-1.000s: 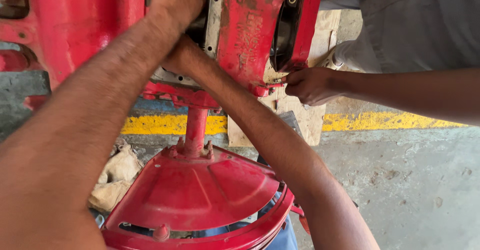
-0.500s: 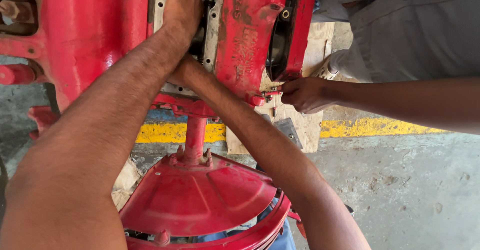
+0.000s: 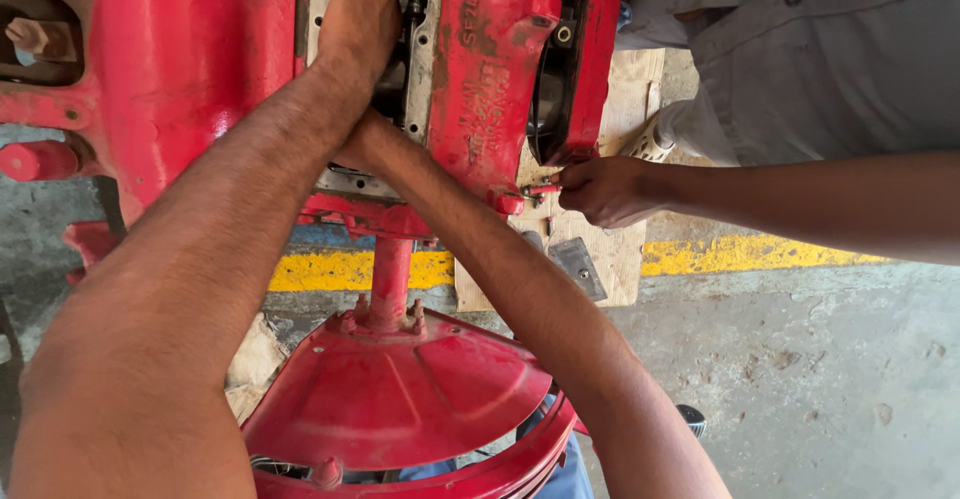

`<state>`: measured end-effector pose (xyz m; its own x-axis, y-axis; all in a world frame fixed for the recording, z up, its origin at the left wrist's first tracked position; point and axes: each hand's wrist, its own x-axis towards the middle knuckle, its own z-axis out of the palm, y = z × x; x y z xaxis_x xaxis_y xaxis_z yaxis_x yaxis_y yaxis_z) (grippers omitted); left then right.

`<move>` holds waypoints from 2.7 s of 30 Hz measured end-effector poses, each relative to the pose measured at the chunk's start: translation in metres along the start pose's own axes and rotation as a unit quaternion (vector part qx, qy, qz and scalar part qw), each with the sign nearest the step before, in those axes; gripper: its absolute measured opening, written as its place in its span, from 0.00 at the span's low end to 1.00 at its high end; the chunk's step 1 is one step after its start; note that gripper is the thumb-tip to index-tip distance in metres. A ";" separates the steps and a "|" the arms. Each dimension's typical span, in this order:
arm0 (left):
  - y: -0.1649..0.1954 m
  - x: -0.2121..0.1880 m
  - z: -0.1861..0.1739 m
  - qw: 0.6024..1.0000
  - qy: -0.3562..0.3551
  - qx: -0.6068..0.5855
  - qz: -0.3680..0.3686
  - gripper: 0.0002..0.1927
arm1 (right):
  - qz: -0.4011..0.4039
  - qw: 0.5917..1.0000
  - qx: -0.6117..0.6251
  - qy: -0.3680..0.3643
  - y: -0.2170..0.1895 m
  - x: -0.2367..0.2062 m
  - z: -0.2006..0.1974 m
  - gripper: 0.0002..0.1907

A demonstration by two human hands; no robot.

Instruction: The person is repairing a red engine block, likely from a walk-behind tractor. They use a cloth to wipe the exterior and interior surfaces, then use a screwdriver to adjust internal components. Another person assists by holding the engine steady.

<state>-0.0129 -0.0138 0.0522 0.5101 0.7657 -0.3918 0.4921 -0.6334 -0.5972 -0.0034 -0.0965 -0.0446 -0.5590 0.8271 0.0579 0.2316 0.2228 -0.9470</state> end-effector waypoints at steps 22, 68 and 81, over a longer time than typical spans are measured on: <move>-0.015 -0.010 -0.012 0.998 0.044 -0.007 0.049 0.10 | 0.048 0.998 -0.033 -0.003 -0.010 -0.001 -0.004 0.22; -0.026 -0.036 -0.027 0.983 0.038 -0.163 0.073 0.10 | 0.064 0.983 -0.163 0.057 -0.075 -0.015 -0.025 0.23; -0.062 -0.287 0.043 0.790 0.317 -0.523 -0.053 0.16 | 0.193 0.976 -0.098 -0.013 -0.169 -0.120 -0.087 0.20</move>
<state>-0.2199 -0.1891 0.1715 0.5138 0.8211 0.2488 0.7005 -0.5689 0.4309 0.0935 -0.1883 0.1359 -0.4189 0.8562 -0.3024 0.5764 -0.0066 -0.8171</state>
